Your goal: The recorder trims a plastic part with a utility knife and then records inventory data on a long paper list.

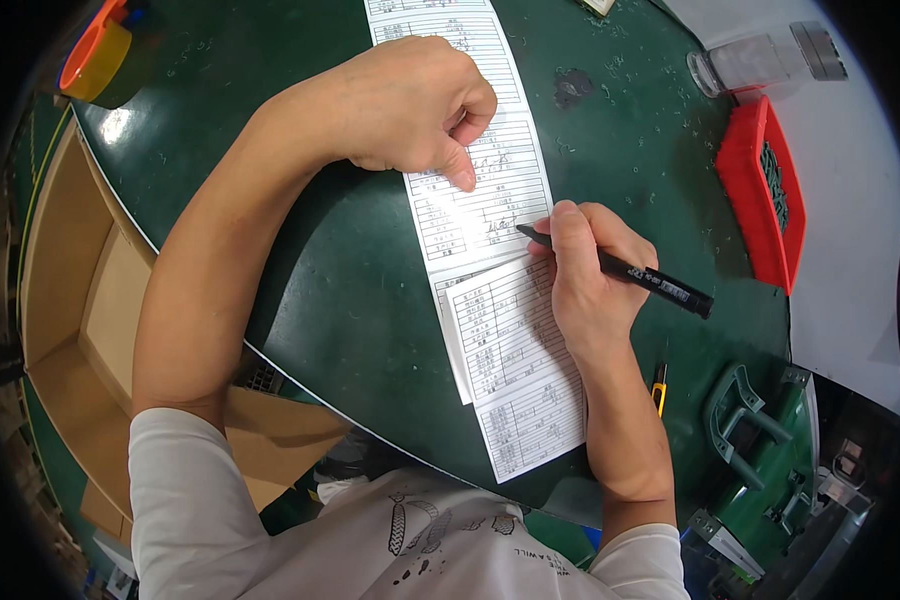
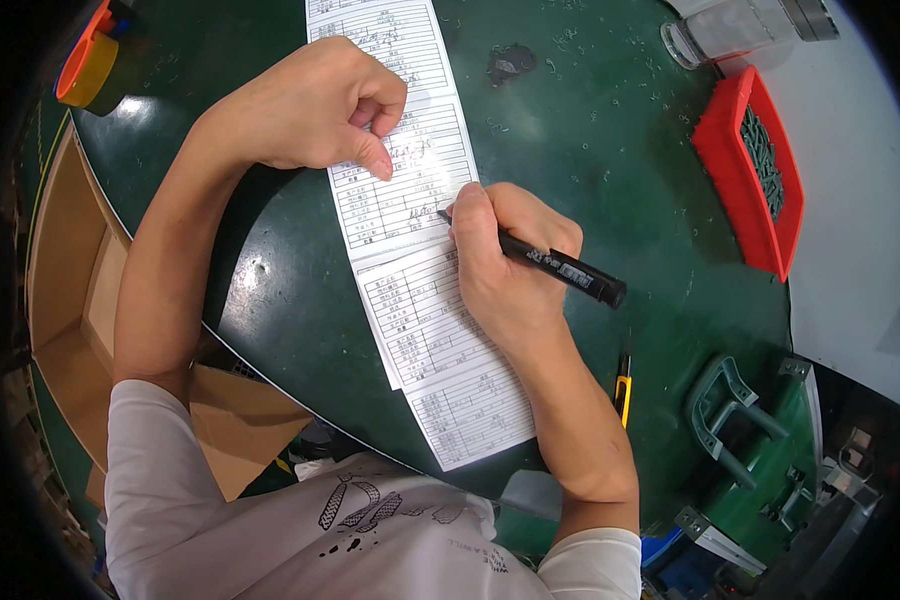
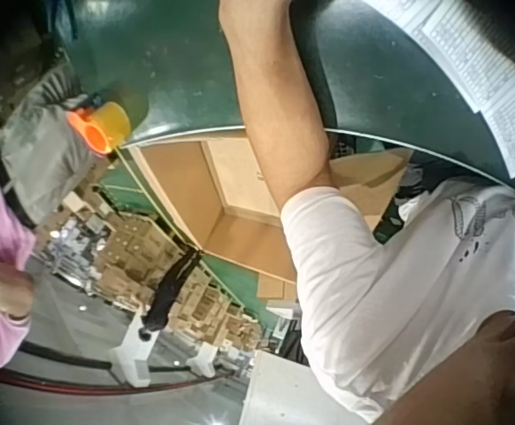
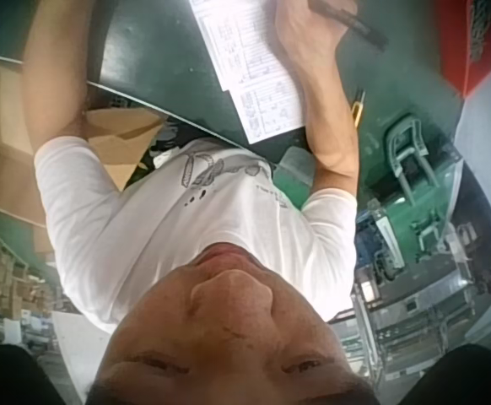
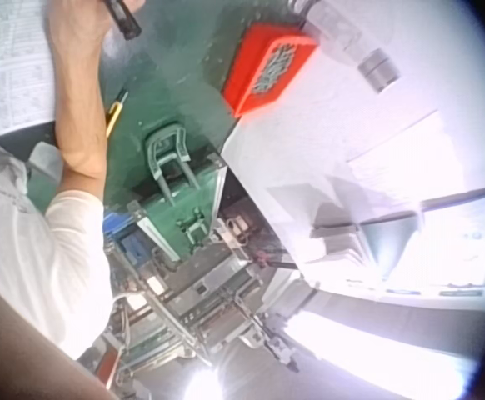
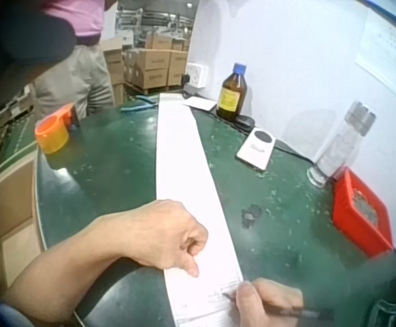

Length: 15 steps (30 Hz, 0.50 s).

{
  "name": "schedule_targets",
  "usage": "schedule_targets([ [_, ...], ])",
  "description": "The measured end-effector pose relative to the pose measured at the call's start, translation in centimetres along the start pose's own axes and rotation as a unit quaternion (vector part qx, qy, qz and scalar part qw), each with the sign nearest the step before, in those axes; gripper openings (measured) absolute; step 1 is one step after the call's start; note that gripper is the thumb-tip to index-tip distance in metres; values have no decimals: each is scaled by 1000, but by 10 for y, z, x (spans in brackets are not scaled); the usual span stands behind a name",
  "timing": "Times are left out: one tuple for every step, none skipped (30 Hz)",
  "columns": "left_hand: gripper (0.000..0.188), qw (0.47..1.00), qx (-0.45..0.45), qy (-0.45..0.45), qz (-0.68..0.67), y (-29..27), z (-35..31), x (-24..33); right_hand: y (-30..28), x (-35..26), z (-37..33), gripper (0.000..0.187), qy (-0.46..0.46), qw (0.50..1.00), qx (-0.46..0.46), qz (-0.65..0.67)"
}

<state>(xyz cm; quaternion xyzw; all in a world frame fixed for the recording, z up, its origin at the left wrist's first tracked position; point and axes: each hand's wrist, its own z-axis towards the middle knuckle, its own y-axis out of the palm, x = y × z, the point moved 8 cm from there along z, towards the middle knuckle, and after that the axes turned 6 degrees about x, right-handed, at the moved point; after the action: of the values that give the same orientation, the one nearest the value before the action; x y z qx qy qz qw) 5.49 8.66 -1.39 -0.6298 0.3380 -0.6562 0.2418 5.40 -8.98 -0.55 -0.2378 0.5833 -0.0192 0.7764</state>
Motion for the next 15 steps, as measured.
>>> schedule_targets([
  [37,1000,-1,-1,1,0,0,0,0,1,0,26,0,1000,3,3],
  [37,1000,-2,-2,3,1,0,0,0,0,0,26,-3,1000,3,8],
  [37,1000,3,4,1,-1,0,1,1,0,1,26,-6,1000,2,14],
  [36,1000,9,10,-2,-2,-1,3,1,-1,1,26,-8,1000,1,18],
  [36,1000,14,16,-4,-2,-1,4,2,-1,1,26,-7,1000,-4,12],
  [36,1000,17,20,-4,-2,-1,4,2,-1,1,26,-6,1000,-8,5],
  [36,999,21,24,-3,-1,-2,3,2,-2,1,26,-6,1000,-13,-1],
  [35,999,25,29,-3,-2,-2,3,1,-2,1,26,-5,1000,-7,3],
  [36,1000,20,21,-3,-2,-1,2,1,0,1,26,-5,1000,-2,7],
  [36,1000,14,13,-4,-1,-1,1,0,1,1,26,-3,1000,3,11],
  [36,1000,8,5,-5,-1,-1,0,0,1,1,26,-1,1000,2,6],
  [36,1000,7,2,-6,0,0,-1,0,0,1,26,1,1000,1,1],
  [36,1000,6,-1,-6,0,0,-1,0,0,1,26,2,1000,-1,-3],
  [36,1000,6,-5,-6,0,0,-2,-1,-1,1,26,-1,1000,1,-7],
  [36,1000,15,12,-9,0,-1,0,-1,-2,1,26,-4,1000,2,-12],
])
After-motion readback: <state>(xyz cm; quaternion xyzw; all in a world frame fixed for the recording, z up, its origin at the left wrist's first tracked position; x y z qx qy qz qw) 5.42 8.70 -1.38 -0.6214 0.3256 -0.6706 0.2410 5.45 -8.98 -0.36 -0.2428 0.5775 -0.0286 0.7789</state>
